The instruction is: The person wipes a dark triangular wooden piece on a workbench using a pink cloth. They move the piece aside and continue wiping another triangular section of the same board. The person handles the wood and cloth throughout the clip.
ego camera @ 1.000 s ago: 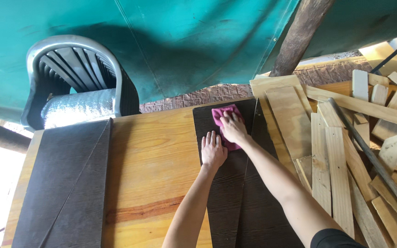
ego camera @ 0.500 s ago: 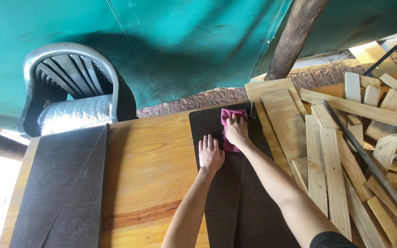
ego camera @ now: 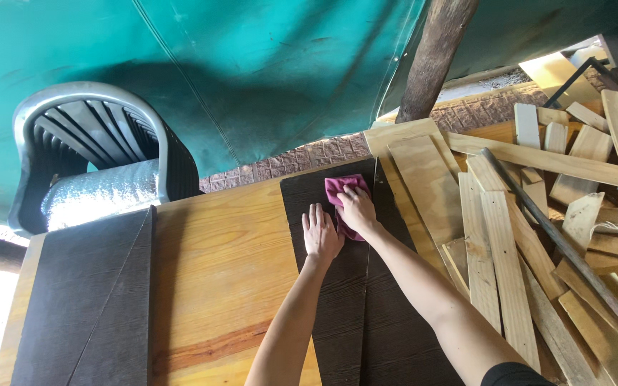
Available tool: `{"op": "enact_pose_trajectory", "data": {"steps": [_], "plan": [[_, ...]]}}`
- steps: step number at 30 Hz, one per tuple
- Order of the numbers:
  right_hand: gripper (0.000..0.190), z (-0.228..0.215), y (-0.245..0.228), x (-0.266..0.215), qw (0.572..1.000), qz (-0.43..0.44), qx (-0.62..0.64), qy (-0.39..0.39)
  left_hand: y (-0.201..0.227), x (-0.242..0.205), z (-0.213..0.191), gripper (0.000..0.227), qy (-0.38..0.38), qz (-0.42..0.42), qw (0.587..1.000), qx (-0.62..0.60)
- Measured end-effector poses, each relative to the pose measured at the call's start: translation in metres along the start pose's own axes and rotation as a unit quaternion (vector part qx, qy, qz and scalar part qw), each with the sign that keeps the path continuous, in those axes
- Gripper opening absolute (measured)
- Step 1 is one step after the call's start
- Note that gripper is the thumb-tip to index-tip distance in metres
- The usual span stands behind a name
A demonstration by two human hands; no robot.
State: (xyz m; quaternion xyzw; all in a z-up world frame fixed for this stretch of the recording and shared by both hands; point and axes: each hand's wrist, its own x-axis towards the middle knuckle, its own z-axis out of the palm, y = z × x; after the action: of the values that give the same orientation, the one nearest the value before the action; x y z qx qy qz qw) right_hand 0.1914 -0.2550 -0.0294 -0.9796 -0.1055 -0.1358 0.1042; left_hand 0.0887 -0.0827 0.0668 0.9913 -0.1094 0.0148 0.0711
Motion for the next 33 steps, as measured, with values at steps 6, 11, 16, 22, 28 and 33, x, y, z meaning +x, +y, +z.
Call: {"op": "enact_pose_trajectory", "data": {"steps": [6, 11, 16, 22, 28, 33], "plan": [[0.045, -0.026, 0.012, 0.018, 0.999, 0.037, -0.037, -0.014, -0.012, 0.008, 0.042, 0.065, 0.162, 0.024, 0.986, -0.025], [0.049, -0.027, 0.017, 0.041, 0.998, 0.025, -0.007, -0.050, -0.015, 0.010, 0.050, 0.059, 0.183, 0.030, 0.983, -0.016], [0.055, -0.043, 0.007, 0.040, 0.997, -0.002, 0.019, -0.075, -0.013, 0.009, 0.049, 0.064, 0.178, 0.028, 0.984, -0.008], [0.067, -0.079, -0.002, 0.033, 0.990, -0.021, 0.008, -0.141, -0.015, 0.008, 0.048, 0.063, 0.170, 0.034, 0.985, -0.022], [0.063, -0.051, 0.025, 0.057, 0.983, 0.030, -0.075, -0.163, -0.017, 0.008, 0.051, 0.062, 0.187, 0.040, 0.981, -0.022], [0.064, -0.044, 0.034, 0.076, 0.985, 0.049, -0.065, -0.154, -0.018, 0.008, 0.050, 0.063, 0.189, 0.034, 0.981, -0.028]]}}
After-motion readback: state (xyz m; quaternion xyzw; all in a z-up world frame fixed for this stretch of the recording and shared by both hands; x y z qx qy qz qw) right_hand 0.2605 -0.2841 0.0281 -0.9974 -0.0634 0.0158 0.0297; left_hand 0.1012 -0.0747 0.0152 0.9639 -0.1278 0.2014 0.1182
